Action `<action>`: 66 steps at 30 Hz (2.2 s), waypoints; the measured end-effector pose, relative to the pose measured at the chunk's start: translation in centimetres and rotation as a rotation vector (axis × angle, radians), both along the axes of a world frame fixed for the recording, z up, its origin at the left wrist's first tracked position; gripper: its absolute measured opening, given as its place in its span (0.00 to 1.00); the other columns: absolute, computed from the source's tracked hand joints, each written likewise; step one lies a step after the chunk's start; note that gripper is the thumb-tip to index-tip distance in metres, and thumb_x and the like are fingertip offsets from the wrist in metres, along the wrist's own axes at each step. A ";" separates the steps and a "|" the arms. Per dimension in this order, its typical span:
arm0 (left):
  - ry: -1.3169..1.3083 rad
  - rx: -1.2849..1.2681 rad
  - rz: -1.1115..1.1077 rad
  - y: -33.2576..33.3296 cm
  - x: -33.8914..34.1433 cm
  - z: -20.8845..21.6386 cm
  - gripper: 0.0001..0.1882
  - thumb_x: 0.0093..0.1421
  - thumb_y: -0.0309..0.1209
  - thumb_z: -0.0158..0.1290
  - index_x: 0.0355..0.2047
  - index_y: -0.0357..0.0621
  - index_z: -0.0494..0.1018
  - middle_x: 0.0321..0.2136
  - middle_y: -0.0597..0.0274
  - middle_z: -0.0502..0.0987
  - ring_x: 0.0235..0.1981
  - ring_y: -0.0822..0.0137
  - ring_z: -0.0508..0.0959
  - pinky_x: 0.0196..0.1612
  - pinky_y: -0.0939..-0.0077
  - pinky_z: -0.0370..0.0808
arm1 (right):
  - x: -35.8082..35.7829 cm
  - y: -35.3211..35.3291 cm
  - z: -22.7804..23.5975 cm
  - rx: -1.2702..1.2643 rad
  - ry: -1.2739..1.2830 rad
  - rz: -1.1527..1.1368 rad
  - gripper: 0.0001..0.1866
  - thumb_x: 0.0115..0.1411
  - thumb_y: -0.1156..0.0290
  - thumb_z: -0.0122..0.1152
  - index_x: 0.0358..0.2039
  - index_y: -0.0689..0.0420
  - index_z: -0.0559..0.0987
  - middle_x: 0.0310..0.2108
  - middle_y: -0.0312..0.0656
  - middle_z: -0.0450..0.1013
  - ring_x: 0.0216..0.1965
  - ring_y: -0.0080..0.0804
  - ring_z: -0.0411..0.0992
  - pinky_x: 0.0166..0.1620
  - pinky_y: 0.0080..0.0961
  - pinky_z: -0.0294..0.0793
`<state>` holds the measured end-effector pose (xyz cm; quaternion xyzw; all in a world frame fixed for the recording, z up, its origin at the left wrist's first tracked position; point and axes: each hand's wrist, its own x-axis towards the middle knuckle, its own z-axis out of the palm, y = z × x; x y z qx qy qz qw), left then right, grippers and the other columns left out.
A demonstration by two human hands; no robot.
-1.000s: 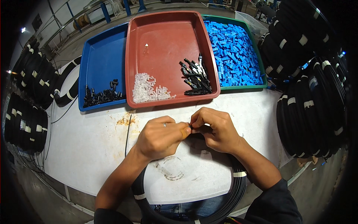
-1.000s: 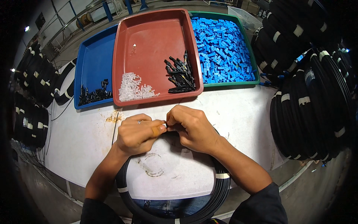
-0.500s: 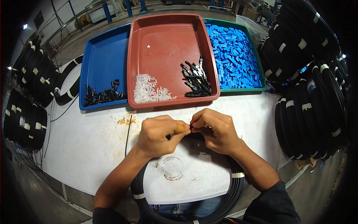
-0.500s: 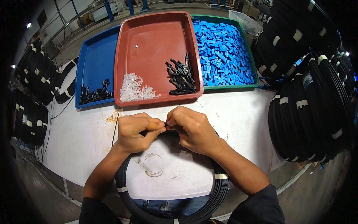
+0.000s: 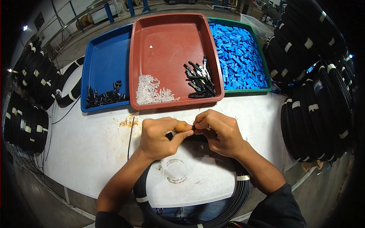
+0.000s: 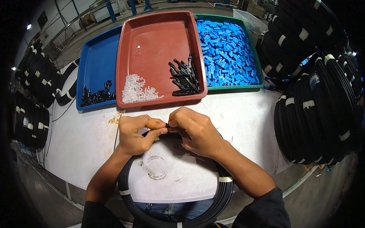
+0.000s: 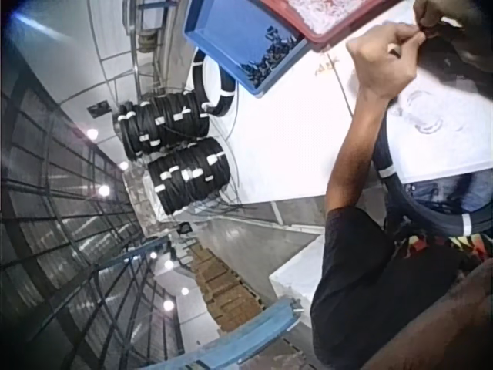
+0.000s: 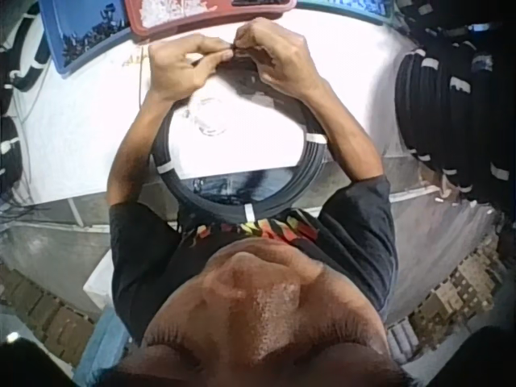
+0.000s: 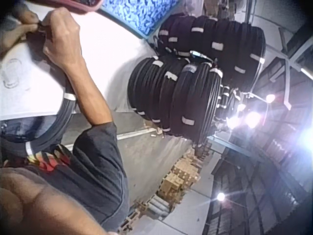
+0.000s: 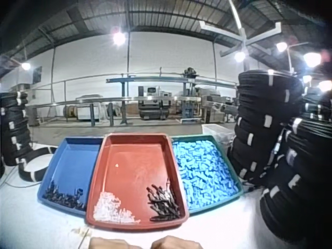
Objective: The person attaches connector components from trays onto the ends of coiled cables by hand, stacks the finished cables, and continues assembling connectors onto another coiled cable.
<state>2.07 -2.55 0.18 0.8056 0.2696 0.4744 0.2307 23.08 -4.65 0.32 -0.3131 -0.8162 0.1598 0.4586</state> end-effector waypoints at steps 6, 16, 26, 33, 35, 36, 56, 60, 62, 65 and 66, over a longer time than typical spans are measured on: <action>0.025 0.007 -0.072 0.0 0.2 0.1 0.06 0.48 0.17 0.68 0.26 0.33 0.81 0.25 0.50 0.84 0.22 0.62 0.84 0.29 0.74 0.80 | 0.4 0.0 -0.1 -0.059 -0.047 0.020 0.15 0.44 0.93 0.61 0.32 0.64 0.72 0.34 0.46 0.75 0.34 0.44 0.77 0.36 0.33 0.77; 0.058 -0.014 0.014 0.0 0.0 0.2 0.08 0.48 0.19 0.69 0.29 0.33 0.82 0.27 0.51 0.85 0.25 0.63 0.85 0.32 0.75 0.81 | 0.0 0.0 0.2 -0.087 0.021 -0.025 0.16 0.43 0.96 0.63 0.30 0.63 0.74 0.36 0.46 0.78 0.36 0.37 0.80 0.36 0.28 0.81; -0.009 -0.083 -0.033 0.2 0.2 0.0 0.07 0.52 0.22 0.67 0.33 0.37 0.84 0.30 0.54 0.86 0.30 0.61 0.86 0.34 0.75 0.81 | 0.2 0.1 0.2 0.120 -0.080 -0.092 0.16 0.43 0.92 0.61 0.33 0.63 0.73 0.33 0.45 0.73 0.35 0.45 0.76 0.37 0.36 0.78; 0.042 0.044 -0.065 0.3 0.2 -0.3 0.09 0.51 0.19 0.67 0.34 0.36 0.83 0.32 0.54 0.86 0.27 0.64 0.84 0.33 0.74 0.81 | 0.7 0.0 0.1 0.097 -0.066 -0.071 0.14 0.44 0.92 0.61 0.31 0.63 0.72 0.34 0.46 0.75 0.35 0.45 0.77 0.38 0.36 0.77; 0.094 0.159 -0.091 0.4 -0.1 -0.2 0.09 0.50 0.19 0.67 0.33 0.36 0.83 0.31 0.55 0.86 0.27 0.64 0.84 0.33 0.73 0.81 | 0.8 0.3 -0.1 -0.043 0.001 -0.018 0.13 0.45 0.91 0.62 0.30 0.63 0.72 0.33 0.46 0.76 0.34 0.44 0.77 0.37 0.35 0.77; 0.144 0.274 -0.112 0.5 -0.2 -0.2 0.08 0.49 0.19 0.68 0.32 0.36 0.83 0.30 0.55 0.86 0.26 0.64 0.84 0.32 0.73 0.80 | 0.8 0.4 -0.2 -0.182 0.067 0.040 0.12 0.46 0.91 0.62 0.29 0.63 0.73 0.32 0.46 0.77 0.33 0.44 0.78 0.36 0.34 0.77; 0.089 0.230 -0.081 0.5 -0.1 -0.2 0.07 0.48 0.17 0.69 0.28 0.36 0.82 0.26 0.53 0.85 0.21 0.64 0.82 0.27 0.75 0.78 | 0.4 0.6 -0.4 -0.177 0.091 0.052 0.12 0.46 0.91 0.63 0.30 0.63 0.74 0.31 0.46 0.77 0.31 0.44 0.77 0.35 0.33 0.77; -0.064 -0.327 -0.081 -0.2 -0.4 0.1 0.09 0.49 0.18 0.69 0.32 0.34 0.84 0.27 0.50 0.85 0.28 0.62 0.87 0.31 0.76 0.81 | 0.3 0.1 -0.1 0.072 -0.012 -0.029 0.12 0.45 0.91 0.63 0.29 0.64 0.73 0.32 0.46 0.76 0.32 0.43 0.78 0.35 0.33 0.78; -0.016 -0.166 -0.081 0.1 -0.2 0.0 0.07 0.50 0.18 0.68 0.31 0.33 0.84 0.26 0.50 0.85 0.27 0.62 0.86 0.30 0.76 0.81 | 0.2 0.0 0.1 0.085 -0.032 -0.040 0.13 0.45 0.92 0.62 0.29 0.64 0.73 0.32 0.46 0.76 0.32 0.43 0.78 0.35 0.33 0.78; 0.090 0.164 -0.097 0.3 0.1 0.2 0.04 0.52 0.18 0.66 0.28 0.33 0.82 0.25 0.51 0.84 0.22 0.64 0.83 0.27 0.76 0.78 | 0.3 0.1 -0.2 -0.023 0.003 -0.020 0.13 0.44 0.92 0.62 0.29 0.64 0.72 0.32 0.46 0.76 0.32 0.43 0.78 0.35 0.33 0.78; 0.135 0.355 -0.098 0.5 0.2 0.0 0.03 0.52 0.18 0.65 0.28 0.33 0.81 0.25 0.52 0.84 0.21 0.65 0.81 0.25 0.76 0.77 | 0.4 0.2 -0.3 -0.142 0.058 0.014 0.13 0.44 0.92 0.62 0.29 0.64 0.72 0.32 0.47 0.76 0.32 0.43 0.78 0.35 0.32 0.78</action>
